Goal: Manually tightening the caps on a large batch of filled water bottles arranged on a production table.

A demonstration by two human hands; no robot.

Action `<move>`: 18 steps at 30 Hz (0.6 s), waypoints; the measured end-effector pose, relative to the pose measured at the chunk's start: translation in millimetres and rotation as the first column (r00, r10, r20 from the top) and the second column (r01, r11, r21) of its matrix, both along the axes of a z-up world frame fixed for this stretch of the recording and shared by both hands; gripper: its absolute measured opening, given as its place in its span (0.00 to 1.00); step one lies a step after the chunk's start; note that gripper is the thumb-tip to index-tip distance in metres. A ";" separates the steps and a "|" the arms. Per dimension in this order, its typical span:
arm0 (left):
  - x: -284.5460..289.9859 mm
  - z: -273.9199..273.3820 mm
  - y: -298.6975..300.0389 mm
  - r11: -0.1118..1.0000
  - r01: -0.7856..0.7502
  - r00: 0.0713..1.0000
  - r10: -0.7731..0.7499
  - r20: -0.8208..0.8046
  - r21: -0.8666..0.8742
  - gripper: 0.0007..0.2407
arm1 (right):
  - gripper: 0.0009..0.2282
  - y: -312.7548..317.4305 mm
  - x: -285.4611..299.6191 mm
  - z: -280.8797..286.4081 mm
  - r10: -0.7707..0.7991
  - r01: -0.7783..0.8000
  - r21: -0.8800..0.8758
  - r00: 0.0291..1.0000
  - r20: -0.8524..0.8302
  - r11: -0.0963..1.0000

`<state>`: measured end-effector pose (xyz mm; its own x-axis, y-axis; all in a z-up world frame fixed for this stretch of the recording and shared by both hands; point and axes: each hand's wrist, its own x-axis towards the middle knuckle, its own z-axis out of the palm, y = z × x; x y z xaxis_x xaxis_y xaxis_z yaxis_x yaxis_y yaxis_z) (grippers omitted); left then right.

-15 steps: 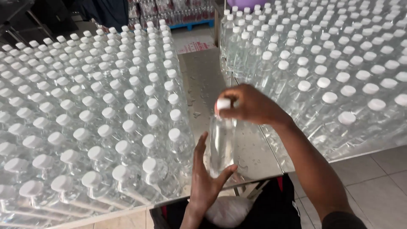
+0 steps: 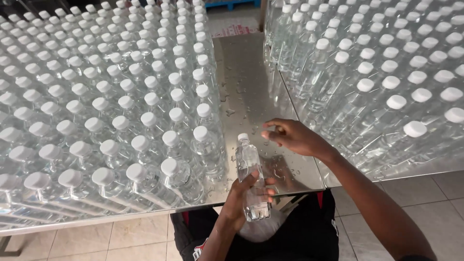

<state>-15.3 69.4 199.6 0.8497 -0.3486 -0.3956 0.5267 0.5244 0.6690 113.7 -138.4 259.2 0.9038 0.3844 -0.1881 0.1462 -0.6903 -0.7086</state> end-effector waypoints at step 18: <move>7.8 18.5 34.6 0.863 0.215 0.855 -0.393 0.339 0.458 0.45 | 0.24 -18.4 -12.9 22.0 0.443 -0.430 -0.105 0.875 0.197 0.896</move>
